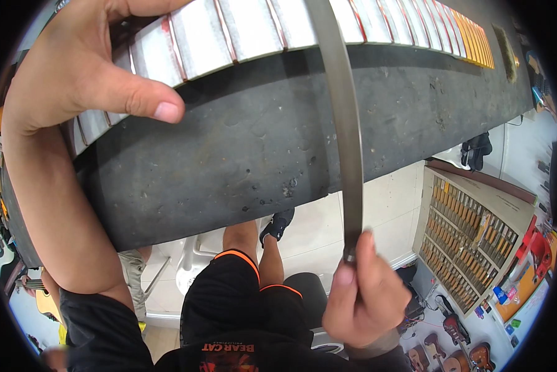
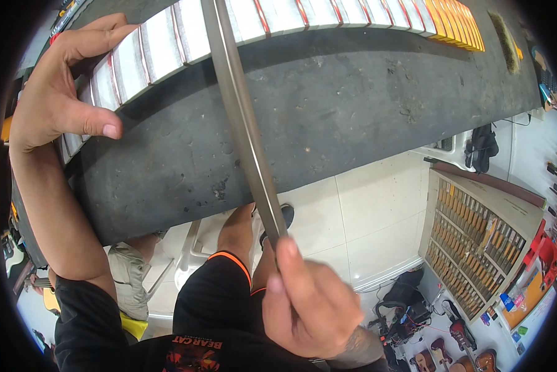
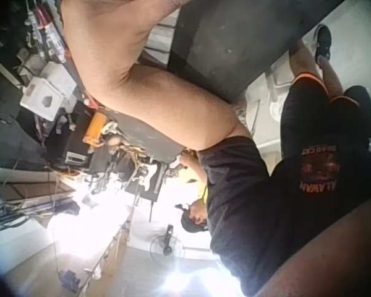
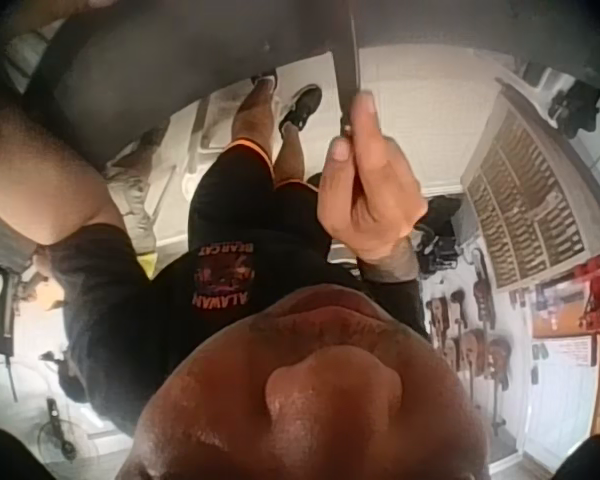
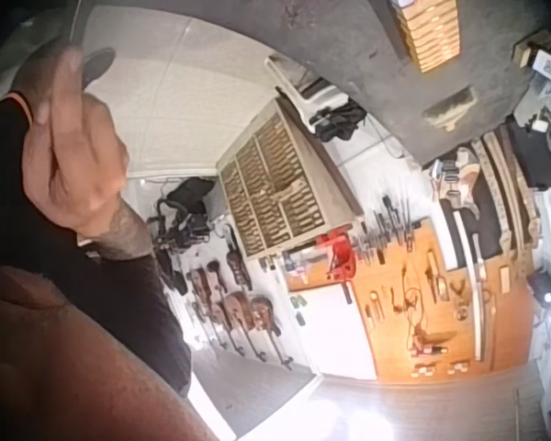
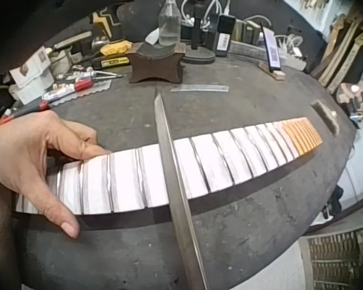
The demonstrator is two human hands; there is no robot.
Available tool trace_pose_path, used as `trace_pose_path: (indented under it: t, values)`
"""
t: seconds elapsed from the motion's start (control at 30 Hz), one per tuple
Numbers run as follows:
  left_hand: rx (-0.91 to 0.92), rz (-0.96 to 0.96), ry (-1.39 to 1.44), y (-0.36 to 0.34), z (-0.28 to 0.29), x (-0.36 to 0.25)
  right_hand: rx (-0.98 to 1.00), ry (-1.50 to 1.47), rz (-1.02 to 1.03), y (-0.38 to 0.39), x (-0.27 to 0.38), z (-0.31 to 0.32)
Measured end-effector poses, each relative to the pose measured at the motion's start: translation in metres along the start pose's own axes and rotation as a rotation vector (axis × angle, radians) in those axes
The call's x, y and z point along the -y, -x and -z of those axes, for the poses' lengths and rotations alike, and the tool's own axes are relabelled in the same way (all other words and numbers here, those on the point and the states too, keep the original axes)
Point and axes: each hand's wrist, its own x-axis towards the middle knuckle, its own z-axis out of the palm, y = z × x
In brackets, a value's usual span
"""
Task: The person uses a metal file to smooth down the edges and surfaces of frets on a guitar neck.
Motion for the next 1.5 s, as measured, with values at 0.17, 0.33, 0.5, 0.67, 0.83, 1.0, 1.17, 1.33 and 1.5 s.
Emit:
trace_pose_path:
  t: [0.17,0.33,0.5,0.67,0.83,1.0,1.17,1.33,1.5]
  values:
    - [0.034,-0.011,0.037,-0.010,-0.010,0.004,-0.017,0.059,-0.003,-0.021,-0.003,-0.002]
    - [0.019,0.032,0.064,-0.005,-0.005,-0.001,0.006,0.015,-0.030,0.056,-0.010,0.011]
    - [0.034,0.010,0.036,-0.007,-0.007,0.001,0.074,0.060,-0.007,0.094,-0.010,0.023]
    - [0.020,0.051,0.053,-0.005,-0.006,-0.002,0.005,0.016,-0.003,0.020,-0.004,0.005]
    - [0.010,0.044,0.081,-0.008,-0.011,-0.001,-0.080,0.001,-0.005,-0.032,-0.003,-0.006]
    - [0.031,0.051,0.003,0.000,0.003,-0.007,-0.078,-0.079,-0.111,0.008,-0.006,0.009]
    - [-0.203,-0.079,-0.081,-0.008,-0.036,-0.040,-0.053,-0.082,-0.184,0.067,-0.014,0.027]
    - [-0.423,-0.134,-0.148,-0.014,-0.060,-0.057,-0.034,-0.111,-0.076,0.095,-0.021,0.019]
    - [-0.482,-0.144,-0.155,-0.019,-0.067,-0.063,-0.007,-0.123,-0.060,0.102,-0.016,0.015]
